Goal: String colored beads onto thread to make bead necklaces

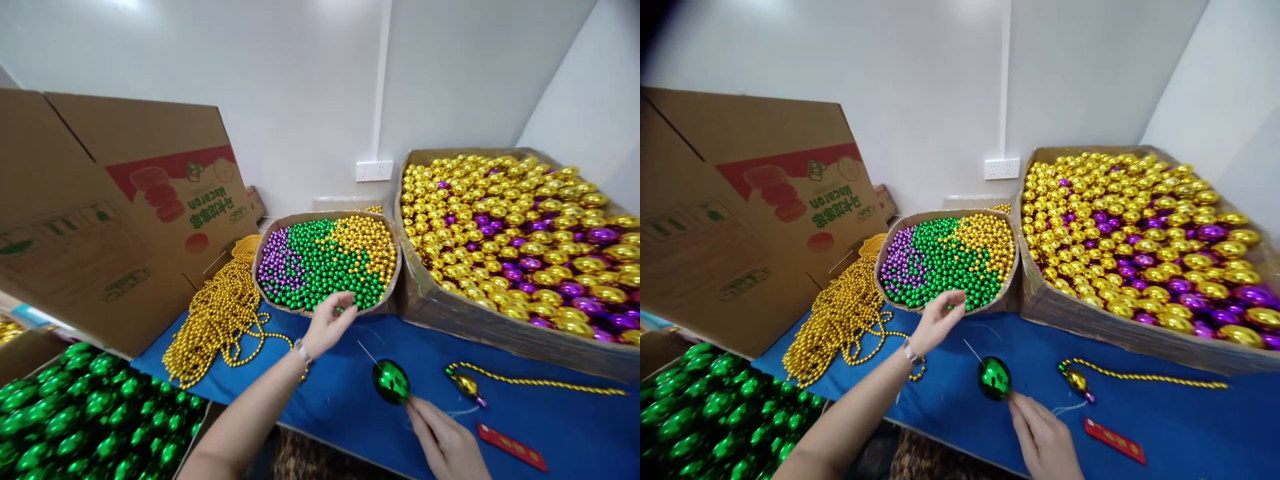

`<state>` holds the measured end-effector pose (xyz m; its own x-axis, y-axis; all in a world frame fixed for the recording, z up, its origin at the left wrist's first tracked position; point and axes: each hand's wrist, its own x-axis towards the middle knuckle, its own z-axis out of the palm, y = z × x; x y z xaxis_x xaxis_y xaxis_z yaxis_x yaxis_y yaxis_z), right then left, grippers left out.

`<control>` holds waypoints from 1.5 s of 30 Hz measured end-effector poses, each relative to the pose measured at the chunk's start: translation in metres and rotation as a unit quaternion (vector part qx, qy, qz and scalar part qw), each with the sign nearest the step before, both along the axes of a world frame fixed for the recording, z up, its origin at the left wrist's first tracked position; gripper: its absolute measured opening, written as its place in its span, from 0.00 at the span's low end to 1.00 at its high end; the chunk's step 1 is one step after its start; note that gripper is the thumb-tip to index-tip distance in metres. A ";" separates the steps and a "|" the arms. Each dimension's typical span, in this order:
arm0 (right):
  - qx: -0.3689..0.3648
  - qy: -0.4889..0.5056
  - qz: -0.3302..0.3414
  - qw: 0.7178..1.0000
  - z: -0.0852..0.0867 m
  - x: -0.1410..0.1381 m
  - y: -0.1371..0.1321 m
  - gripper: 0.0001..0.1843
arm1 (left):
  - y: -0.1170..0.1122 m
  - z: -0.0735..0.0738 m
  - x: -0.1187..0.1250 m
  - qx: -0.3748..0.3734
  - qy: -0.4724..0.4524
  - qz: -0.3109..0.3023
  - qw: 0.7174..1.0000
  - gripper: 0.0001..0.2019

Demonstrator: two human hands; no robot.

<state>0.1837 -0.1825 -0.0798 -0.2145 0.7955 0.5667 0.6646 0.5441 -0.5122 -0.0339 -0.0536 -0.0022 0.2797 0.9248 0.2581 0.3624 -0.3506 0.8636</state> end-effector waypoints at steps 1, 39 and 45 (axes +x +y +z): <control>0.006 -0.003 -0.006 1.000 -0.001 0.001 0.001 0.14 | 0.021 0.005 0.005 0.053 0.116 0.037 0.991 0.16; -0.019 0.003 -0.084 0.996 0.015 0.018 0.009 0.18 | 0.066 0.011 0.043 -0.004 0.186 0.021 0.982 0.15; 0.019 -0.018 -0.089 0.996 0.015 0.015 0.012 0.16 | 0.007 0.006 0.027 -0.297 -0.358 -0.076 0.882 0.15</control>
